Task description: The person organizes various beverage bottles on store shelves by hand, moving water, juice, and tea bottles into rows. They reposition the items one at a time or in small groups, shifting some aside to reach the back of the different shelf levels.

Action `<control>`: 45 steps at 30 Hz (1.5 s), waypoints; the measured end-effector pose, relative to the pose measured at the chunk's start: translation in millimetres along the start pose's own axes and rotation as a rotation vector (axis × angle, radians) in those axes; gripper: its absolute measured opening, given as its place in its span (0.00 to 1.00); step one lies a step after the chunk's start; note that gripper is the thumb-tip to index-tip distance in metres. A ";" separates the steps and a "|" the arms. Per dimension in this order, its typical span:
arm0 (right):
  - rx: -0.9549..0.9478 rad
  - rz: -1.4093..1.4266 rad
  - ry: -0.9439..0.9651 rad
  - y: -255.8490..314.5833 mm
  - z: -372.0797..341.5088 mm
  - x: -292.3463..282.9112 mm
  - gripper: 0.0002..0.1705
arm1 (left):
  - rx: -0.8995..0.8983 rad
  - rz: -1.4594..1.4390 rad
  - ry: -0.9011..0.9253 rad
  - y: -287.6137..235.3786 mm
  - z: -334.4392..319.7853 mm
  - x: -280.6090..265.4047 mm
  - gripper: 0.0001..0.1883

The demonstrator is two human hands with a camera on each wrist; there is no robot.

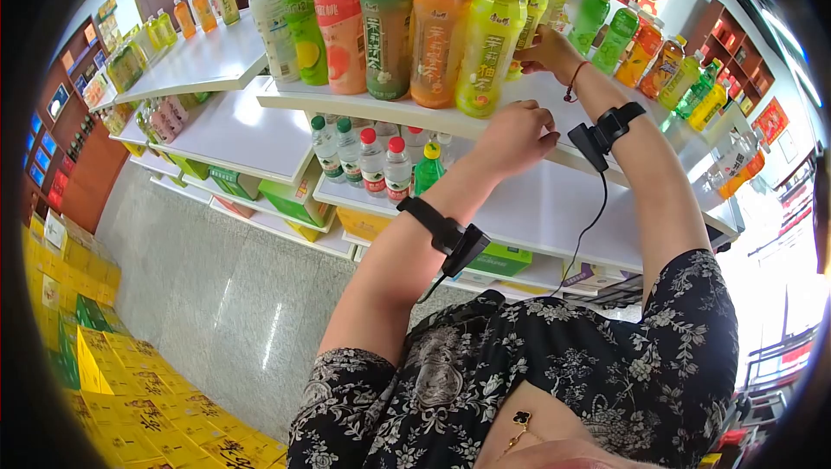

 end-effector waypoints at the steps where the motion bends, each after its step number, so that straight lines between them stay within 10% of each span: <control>1: 0.013 0.027 0.015 0.1 1.5 0.2 0.22 | -0.002 0.002 0.007 0.0 0.2 1.2 0.07; 12: -0.156 0.053 0.196 -35.4 72.7 5.5 0.21 | -0.025 0.040 -0.056 -2.9 -1.8 -0.1 0.07; 15: -0.703 -0.351 0.352 -54.2 95.4 -3.9 0.07 | -0.053 0.044 -0.047 -7.2 -2.1 0.0 0.06; 17: -0.735 -0.420 0.444 -53.0 90.9 -7.1 0.09 | -0.075 0.118 -0.046 -9.7 -0.9 -4.0 0.06; 20: -0.118 -0.028 0.341 -12.0 12.8 -2.9 0.32 | -0.128 0.101 -0.059 -5.9 -2.0 -4.4 0.07; 29: -0.343 0.018 0.056 -29.5 -175.2 -131.0 0.27 | -0.479 0.252 -0.067 37.0 -4.0 -35.1 0.11; 33: -0.340 0.068 -0.500 -86.8 -275.7 -248.6 0.21 | -0.534 0.126 -0.197 -6.6 25.9 4.2 0.13; 37: -0.251 -0.277 -1.108 -128.4 -296.5 -281.3 0.23 | -0.142 0.084 -0.008 -10.9 48.7 46.9 0.19; 45: 0.127 -0.261 -0.783 -203.3 -299.7 -368.7 0.42 | -0.096 0.075 0.264 -111.1 146.4 256.4 0.46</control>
Point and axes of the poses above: each hand's wrist, its own z-axis towards the middle knuckle, its own x-axis out of the palm, y = z × x, the point moved 2 cm from there along z, towards the middle knuckle, and after that the axes turned 2 degrees about y, right-handed, at the moved point
